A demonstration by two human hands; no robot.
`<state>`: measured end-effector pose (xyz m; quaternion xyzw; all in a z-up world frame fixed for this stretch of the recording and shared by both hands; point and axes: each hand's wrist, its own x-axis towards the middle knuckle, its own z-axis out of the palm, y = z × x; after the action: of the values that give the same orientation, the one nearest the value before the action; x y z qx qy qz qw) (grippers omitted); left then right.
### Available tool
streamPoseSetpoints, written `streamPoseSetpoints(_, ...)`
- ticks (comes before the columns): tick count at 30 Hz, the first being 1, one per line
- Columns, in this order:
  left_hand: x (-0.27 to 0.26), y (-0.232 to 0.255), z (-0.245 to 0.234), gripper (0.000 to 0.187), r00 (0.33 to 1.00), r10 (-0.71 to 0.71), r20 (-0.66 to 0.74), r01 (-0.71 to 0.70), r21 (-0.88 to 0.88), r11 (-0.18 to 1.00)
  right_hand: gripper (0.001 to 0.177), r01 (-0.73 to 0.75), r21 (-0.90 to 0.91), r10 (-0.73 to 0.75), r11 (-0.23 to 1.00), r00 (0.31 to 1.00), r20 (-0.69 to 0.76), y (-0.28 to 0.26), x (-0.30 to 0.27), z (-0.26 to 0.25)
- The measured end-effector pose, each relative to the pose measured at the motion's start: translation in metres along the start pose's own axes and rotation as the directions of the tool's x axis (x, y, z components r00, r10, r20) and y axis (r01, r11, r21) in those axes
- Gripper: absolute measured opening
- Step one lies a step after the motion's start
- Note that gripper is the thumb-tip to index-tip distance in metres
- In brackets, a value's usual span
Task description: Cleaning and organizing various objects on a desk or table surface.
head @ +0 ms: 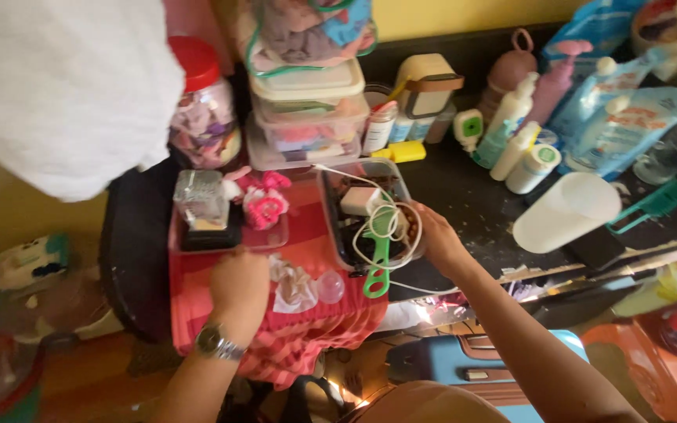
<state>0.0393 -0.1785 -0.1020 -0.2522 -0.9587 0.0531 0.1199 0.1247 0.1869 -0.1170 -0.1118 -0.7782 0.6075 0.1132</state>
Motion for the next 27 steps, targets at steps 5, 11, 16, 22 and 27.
streamPoseSetpoints(5, -0.006, -0.006, 0.003, 0.021, 0.994, 0.027, 0.11, -0.032, 0.044, 0.999, 0.047, -0.262, 0.41, 0.247, 0.874, 0.965, 0.09, -0.01, -0.004, -0.002)
streamPoseSetpoints(11, 0.022, 0.039, -0.138, 0.042, 0.978, 0.102, -0.179, -0.105, -0.006, 0.994, 0.051, 0.256, 0.124, -0.219, 0.959, 0.942, -0.253, 0.001, -0.016, -0.021)
streamPoseSetpoints(16, 0.052, 0.13, -0.171, 0.039, 0.843, 0.169, -0.51, -0.516, -0.681, 0.519, 0.051, 0.173, 0.365, -0.143, 0.915, 0.984, -0.108, -0.101, -0.067, -0.028)
streamPoseSetpoints(22, 0.067, 0.197, -0.168, 0.048, 0.851, 0.277, -0.446, -0.519, -0.798, 0.307, 0.039, -0.157, 0.578, 0.121, 0.801, 0.988, 0.101, -0.116, -0.081, -0.04)
streamPoseSetpoints(27, 0.064, 0.157, -0.148, 0.053, 0.867, 0.088, -0.49, -0.473, -0.755, 0.454, 0.036, -0.151, 0.729, 0.165, 0.668, 0.985, 0.053, -0.021, -0.069, -0.075)
